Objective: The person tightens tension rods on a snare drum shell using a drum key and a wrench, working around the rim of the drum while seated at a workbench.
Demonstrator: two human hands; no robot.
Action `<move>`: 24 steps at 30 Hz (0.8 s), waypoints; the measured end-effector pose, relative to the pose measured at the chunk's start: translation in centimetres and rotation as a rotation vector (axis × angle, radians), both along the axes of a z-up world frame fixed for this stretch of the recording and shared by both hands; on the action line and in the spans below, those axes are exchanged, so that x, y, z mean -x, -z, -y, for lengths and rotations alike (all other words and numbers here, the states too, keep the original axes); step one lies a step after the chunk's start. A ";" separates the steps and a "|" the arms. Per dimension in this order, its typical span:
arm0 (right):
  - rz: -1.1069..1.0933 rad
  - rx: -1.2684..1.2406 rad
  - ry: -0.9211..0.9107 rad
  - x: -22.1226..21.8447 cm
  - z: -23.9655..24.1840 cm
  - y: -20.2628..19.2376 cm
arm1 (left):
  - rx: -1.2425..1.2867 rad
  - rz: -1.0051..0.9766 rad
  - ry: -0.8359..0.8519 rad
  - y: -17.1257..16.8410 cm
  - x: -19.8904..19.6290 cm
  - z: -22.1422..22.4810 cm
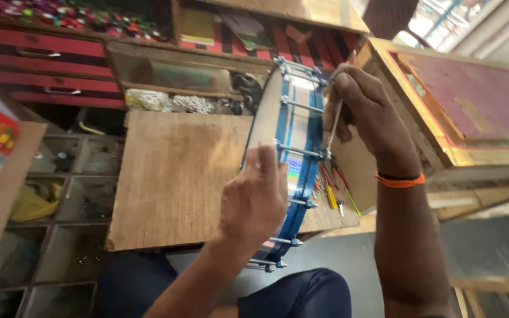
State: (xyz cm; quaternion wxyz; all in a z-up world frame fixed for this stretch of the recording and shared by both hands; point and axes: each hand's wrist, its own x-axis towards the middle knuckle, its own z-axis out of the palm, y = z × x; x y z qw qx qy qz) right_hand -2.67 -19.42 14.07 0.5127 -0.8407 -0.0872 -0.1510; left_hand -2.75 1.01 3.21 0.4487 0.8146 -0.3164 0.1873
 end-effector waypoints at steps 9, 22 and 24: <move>0.119 -0.083 0.196 0.0 1.1 1.4 | -0.087 -0.112 -0.036 0.2 -0.6 0.7; 0.671 0.238 0.173 12.6 -1.5 6.0 | -0.007 -0.126 0.025 0.5 -0.6 0.3; 0.680 0.307 0.175 12.3 -2.0 6.4 | -0.029 -0.149 0.027 0.4 -0.6 0.3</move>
